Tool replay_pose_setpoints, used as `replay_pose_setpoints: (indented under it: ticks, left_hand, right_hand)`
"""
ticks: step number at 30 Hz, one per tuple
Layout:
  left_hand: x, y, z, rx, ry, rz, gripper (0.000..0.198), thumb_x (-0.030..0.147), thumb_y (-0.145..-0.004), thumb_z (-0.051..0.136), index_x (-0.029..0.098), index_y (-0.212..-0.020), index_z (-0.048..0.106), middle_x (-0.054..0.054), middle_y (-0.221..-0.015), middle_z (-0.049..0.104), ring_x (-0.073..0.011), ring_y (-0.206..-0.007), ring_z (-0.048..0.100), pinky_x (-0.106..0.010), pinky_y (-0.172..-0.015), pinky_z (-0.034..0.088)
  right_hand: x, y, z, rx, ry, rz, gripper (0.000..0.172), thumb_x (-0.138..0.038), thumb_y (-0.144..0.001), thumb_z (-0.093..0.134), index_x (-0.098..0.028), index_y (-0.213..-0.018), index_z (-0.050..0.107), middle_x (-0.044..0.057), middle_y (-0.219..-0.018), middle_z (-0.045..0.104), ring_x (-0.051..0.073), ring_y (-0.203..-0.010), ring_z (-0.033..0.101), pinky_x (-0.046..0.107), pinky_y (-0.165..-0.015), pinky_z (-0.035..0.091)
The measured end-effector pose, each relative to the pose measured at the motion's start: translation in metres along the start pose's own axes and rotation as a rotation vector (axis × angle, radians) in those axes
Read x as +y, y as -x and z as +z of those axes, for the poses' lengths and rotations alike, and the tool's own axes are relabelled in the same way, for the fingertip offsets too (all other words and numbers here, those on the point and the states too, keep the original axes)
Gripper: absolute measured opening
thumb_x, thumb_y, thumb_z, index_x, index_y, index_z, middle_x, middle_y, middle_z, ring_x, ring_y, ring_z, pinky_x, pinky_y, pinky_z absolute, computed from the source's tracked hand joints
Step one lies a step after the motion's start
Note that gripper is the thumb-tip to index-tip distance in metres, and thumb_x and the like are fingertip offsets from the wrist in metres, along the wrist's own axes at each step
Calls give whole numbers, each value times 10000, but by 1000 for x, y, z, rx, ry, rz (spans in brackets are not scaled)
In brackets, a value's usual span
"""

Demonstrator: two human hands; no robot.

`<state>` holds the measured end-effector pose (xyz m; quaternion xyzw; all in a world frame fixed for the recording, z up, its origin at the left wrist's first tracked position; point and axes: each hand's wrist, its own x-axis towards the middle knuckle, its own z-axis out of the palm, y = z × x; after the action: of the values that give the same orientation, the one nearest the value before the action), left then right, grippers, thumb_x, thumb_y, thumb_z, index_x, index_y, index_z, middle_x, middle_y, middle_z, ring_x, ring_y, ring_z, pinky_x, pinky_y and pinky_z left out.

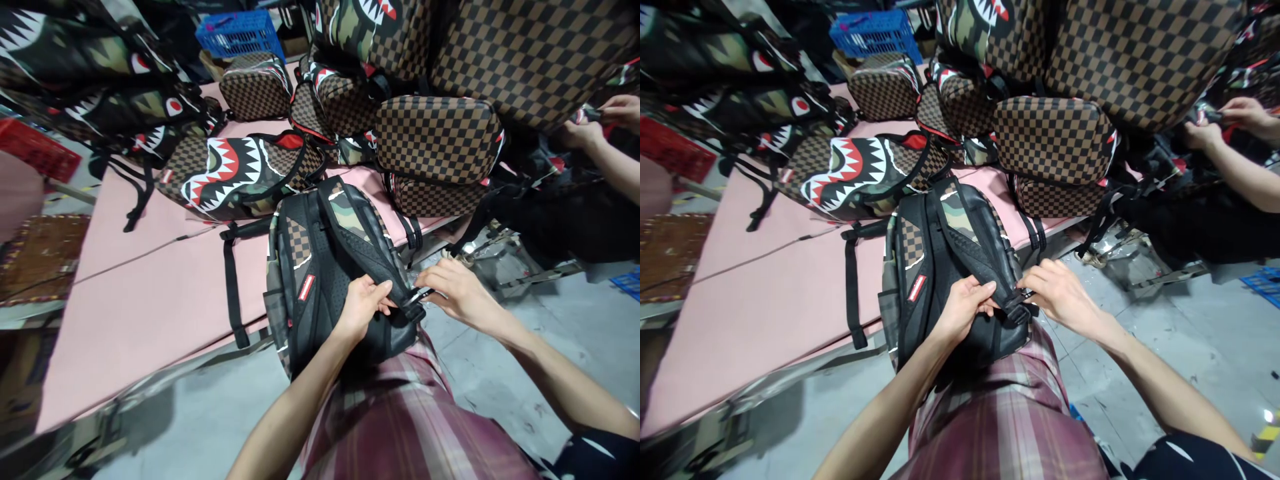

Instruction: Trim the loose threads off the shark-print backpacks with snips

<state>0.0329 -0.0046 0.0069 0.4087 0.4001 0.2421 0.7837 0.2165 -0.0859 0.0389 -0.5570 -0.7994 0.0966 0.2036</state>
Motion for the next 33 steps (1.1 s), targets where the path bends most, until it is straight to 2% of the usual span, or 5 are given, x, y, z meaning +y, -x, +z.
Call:
replay_pose_setpoints:
  ticks: [5,12,18,24,33]
  left_hand:
    - [-1,1,-2,19,37,-13,351,359,-598,735,104,-764,559,-24,-563,626,-90,-449,554,-174,-430,411]
    - [-1,8,-33,239,211,-36,247,201,-620,674,161,-778,489,22,-636,584,-111,-581,584,-233,-566,479]
    - [-14,10,-62,405,-458,-25,311,255,-615,728,154,-850,550,-39,-735,639,-144,-604,607,-250,-561,509]
    - [-10,12,-53,341,-365,-24,318,211,-656,701,133,-912,530,-66,-852,638,-154,-695,622,-260,-533,552]
    - [-18,16,-55,292,-192,-62,244,144,-671,677,135,-829,492,-6,-744,580,-115,-624,619,-237,-563,548]
  right_hand:
    - [6,-14,-2,-61,-68,-20,141,-255,-867,512,-190,-869,637,32,-743,613,165,-736,499,295,-678,357]
    - [28,9,30,200,-510,539,295,-394,-768,603,-182,-974,596,50,-948,649,205,-851,600,313,-729,475]
    - [7,7,72,59,-546,512,341,-347,-720,662,-216,-1031,615,33,-910,654,193,-824,613,304,-735,472]
    - [-23,-22,88,-38,-470,229,158,-201,-783,561,-234,-880,682,16,-857,621,128,-734,583,236,-648,410]
    - [-1,6,78,228,-595,482,165,-240,-802,500,-177,-680,592,12,-672,595,138,-639,559,250,-610,436]
